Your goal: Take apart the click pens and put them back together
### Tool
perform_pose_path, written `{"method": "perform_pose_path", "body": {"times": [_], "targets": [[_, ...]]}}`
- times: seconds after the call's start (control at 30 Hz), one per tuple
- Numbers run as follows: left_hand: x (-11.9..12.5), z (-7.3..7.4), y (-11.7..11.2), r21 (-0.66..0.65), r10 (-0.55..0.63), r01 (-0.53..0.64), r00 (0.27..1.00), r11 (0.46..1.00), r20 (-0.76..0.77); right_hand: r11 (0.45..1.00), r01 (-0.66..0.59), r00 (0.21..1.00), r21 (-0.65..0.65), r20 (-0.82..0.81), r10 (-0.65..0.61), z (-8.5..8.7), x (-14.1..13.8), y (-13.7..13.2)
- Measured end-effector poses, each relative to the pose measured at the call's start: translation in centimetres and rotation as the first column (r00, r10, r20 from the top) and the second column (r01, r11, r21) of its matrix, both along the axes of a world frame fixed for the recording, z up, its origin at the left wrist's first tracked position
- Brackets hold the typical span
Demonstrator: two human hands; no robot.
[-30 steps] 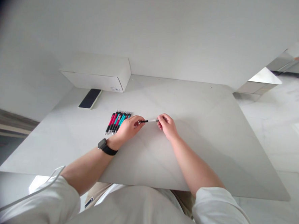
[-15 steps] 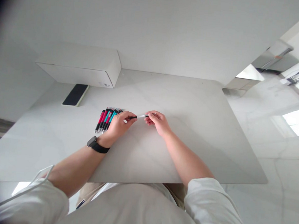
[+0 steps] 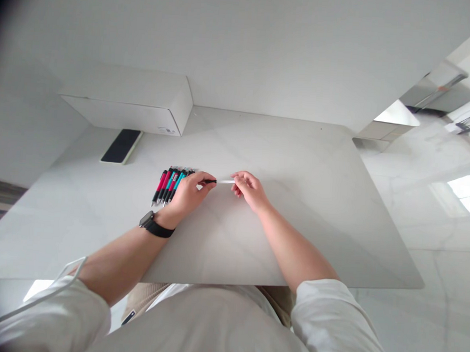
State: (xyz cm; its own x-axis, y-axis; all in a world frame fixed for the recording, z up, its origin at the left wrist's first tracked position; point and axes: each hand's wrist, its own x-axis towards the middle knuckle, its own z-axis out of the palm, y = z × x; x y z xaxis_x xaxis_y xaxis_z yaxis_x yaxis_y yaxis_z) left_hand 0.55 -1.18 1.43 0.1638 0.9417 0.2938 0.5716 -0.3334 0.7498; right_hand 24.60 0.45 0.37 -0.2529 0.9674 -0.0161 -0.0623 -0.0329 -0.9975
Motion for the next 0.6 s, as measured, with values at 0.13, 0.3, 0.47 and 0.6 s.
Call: {"method": "perform_pose_path", "body": {"times": [0.13, 0.3, 0.47, 0.6], "targets": [[0.02, -0.11, -0.02, 0.011, 0.005, -0.005, 1.0, 1.0, -0.001, 0.999, -0.002, 0.995, 0.039, 0.102, -0.002, -0.4, 0.14, 0.14], [0.07, -0.12, -0.07, 0.002, -0.023, 0.023, 0.999, 1.0, -0.027, 0.987, 0.019, 0.972, 0.16, 0.227, -0.055, -0.89, 0.38, 0.42], [-0.01, -0.28, -0.04, 0.04, -0.023, 0.024, 1.0, 0.999, -0.014, 0.98, 0.004, 0.961, 0.199, 0.271, -0.06, -0.93, 0.45, 0.31], [-0.05, -0.36, 0.01, 0.056, 0.01, -0.01, 1.0, 0.998, 0.005, 0.988, 0.011, 0.934, 0.153, 0.352, -0.065, -0.61, 0.5, 0.06]]}}
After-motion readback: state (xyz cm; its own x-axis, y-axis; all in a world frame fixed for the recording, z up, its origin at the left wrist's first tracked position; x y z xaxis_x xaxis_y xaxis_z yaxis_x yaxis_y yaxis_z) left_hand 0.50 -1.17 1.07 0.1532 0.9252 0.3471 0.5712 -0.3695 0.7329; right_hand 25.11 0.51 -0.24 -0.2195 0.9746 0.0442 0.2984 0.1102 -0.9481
